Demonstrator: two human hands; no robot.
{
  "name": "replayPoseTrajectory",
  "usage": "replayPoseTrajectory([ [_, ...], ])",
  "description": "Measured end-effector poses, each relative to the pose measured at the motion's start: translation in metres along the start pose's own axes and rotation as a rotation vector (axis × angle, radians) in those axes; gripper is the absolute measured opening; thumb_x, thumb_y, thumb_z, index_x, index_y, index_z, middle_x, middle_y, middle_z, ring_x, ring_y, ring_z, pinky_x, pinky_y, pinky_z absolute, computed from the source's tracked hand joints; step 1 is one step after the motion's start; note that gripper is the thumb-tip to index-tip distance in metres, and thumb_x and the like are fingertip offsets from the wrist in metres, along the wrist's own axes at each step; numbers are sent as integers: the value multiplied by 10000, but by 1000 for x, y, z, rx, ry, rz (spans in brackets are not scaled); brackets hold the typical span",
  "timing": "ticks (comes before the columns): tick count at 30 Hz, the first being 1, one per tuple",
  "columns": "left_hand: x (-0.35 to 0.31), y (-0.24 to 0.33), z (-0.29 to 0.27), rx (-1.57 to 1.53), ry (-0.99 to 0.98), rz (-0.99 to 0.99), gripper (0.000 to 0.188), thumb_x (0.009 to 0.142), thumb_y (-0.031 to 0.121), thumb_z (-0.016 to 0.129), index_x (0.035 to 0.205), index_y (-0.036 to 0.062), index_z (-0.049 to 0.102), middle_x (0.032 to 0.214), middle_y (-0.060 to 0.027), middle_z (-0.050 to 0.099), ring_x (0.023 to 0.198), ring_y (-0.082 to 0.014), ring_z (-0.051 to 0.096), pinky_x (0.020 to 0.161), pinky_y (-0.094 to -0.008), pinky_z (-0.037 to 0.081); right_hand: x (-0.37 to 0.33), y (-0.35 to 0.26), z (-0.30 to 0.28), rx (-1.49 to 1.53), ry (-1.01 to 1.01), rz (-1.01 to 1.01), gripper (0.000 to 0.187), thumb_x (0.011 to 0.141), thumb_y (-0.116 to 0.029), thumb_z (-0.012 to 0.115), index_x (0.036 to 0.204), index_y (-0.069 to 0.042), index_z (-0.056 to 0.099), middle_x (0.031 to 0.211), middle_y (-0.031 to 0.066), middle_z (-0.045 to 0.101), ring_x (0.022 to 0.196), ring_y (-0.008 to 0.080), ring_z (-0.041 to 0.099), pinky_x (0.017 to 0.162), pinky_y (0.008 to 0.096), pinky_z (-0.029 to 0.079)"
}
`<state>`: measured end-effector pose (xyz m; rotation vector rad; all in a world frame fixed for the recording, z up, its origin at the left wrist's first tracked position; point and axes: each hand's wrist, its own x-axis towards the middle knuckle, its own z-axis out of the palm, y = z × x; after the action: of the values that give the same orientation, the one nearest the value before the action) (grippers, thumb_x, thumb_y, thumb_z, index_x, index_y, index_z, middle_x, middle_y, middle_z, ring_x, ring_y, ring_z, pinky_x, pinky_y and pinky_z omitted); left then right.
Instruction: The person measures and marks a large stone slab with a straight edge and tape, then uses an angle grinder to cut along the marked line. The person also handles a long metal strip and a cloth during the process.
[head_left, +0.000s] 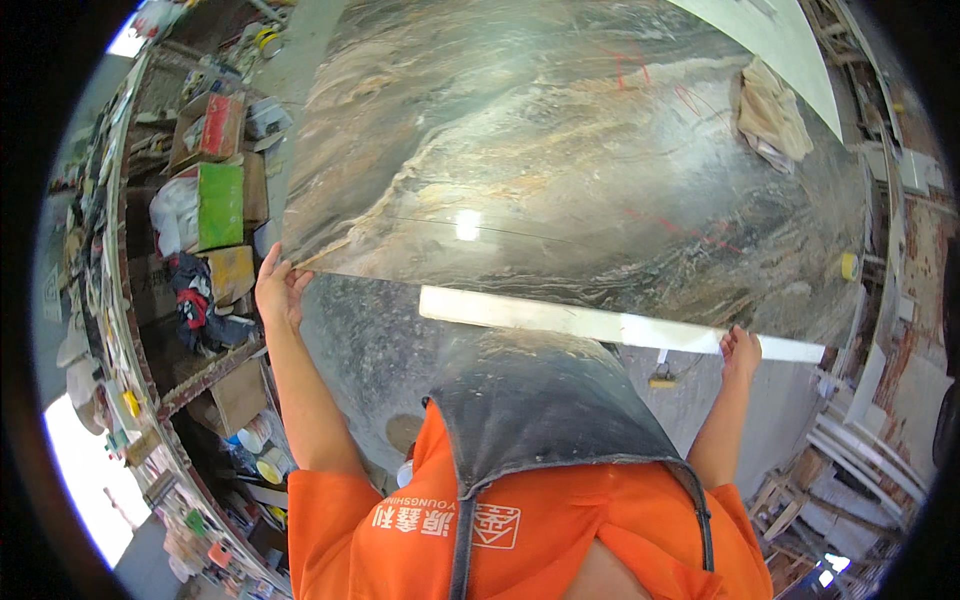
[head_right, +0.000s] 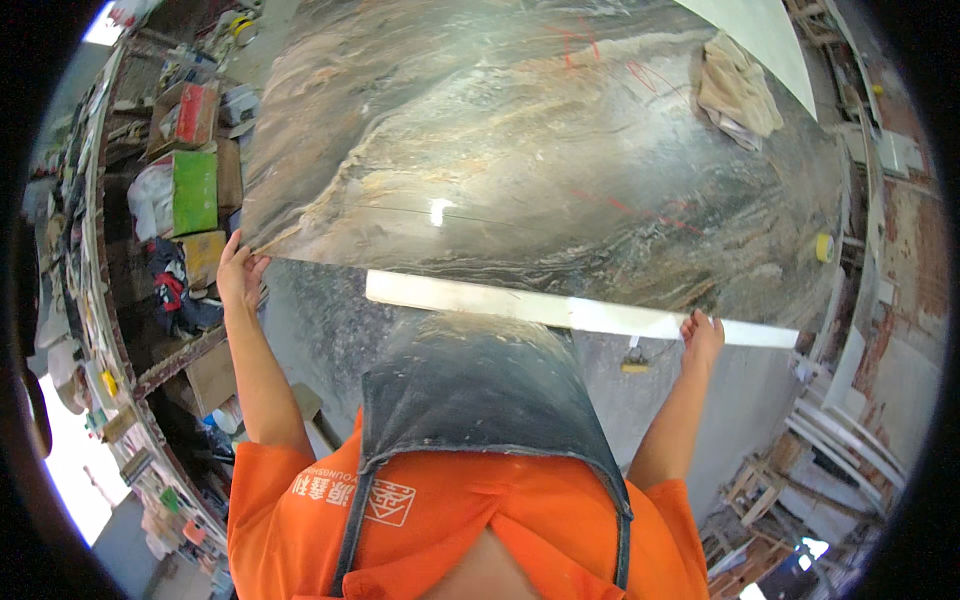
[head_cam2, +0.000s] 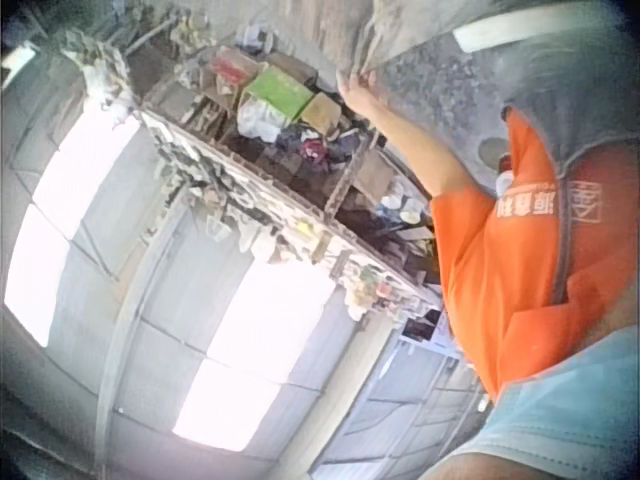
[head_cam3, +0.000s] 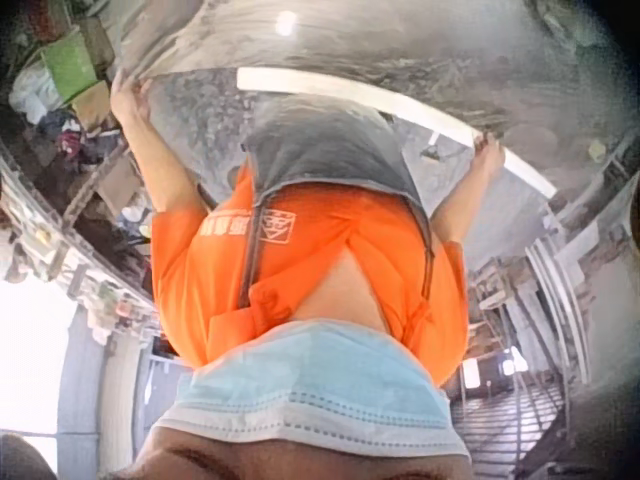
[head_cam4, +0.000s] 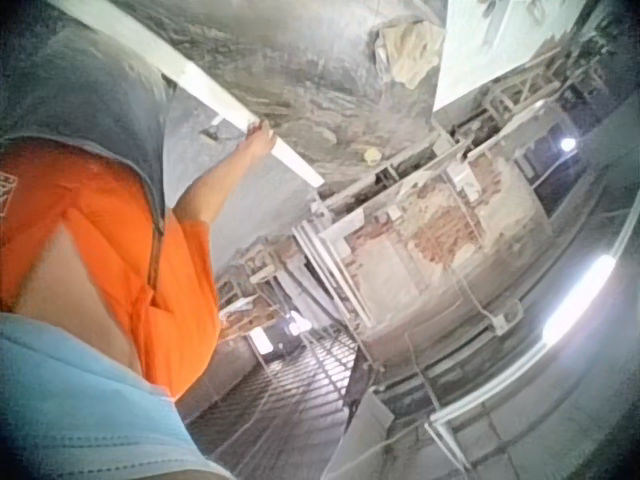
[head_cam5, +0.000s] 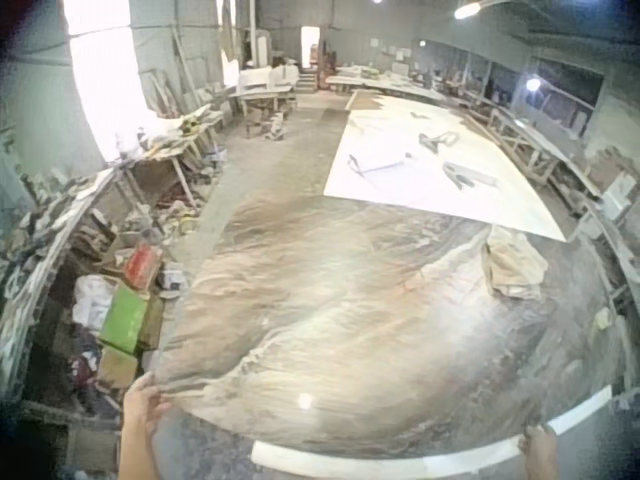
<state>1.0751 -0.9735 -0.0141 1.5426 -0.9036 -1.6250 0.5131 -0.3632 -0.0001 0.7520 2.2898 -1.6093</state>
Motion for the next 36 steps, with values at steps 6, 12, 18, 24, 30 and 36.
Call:
replayPoseTrajectory([
  [6, 7, -2, -11, 32, -24, -41, 539, 989, 15, 530, 1520, 89, 474, 1087, -75, 709, 855, -209, 688, 797, -391, 591, -1, 3, -1, 22, 22, -6, 847, 914, -50, 707, 1589, 36, 201, 809, 83, 609, 616, 157, 604, 489, 275, 500],
  [12, 3, 4, -15, 232, 5, 1, 557, 974, 25, 573, 1518, 105, 483, 998, -29, 642, 852, -183, 659, 798, -379, 586, 14, 3, 1, -31, 39, 25, 888, 887, -113, 727, 1572, 71, 192, 735, 88, 579, 522, 165, 563, 428, 298, 469],
  [18, -12, 14, -9, 435, -66, 37, 658, 947, 14, 588, 1574, 75, 397, 1094, -37, 583, 961, -185, 664, 826, -343, 557, 9, -5, 11, -118, 146, -68, 373, 865, -154, 727, 1057, 64, 493, 674, 84, 546, 450, 167, 522, 381, 311, 431],
  [24, -9, 14, -13, 481, -107, 77, 642, 965, 42, 602, 1574, 104, 408, 1057, -12, 577, 945, -157, 632, 827, -334, 522, 2, -21, 13, -93, 163, -18, 848, 830, -123, 740, 1484, 136, 267, 654, 105, 553, 447, 175, 528, 377, 338, 426],
  [30, 5, 5, -29, 493, -100, 97, 591, 983, 24, 588, 1550, 101, 443, 1089, -12, 604, 925, -139, 632, 791, -297, 514, -3, -25, 15, -96, 170, 11, 973, 812, -152, 744, 1577, 82, 191, 683, 98, 551, 445, 171, 524, 401, 316, 431],
  [36, 12, 4, -37, 483, -79, 76, 588, 984, 42, 614, 1546, 125, 462, 1115, -29, 611, 922, -152, 638, 810, -326, 541, 0, -23, 15, -108, 190, -16, 839, 784, -144, 780, 1435, 137, 330, 663, 118, 580, 459, 180, 552, 372, 337, 439],
])
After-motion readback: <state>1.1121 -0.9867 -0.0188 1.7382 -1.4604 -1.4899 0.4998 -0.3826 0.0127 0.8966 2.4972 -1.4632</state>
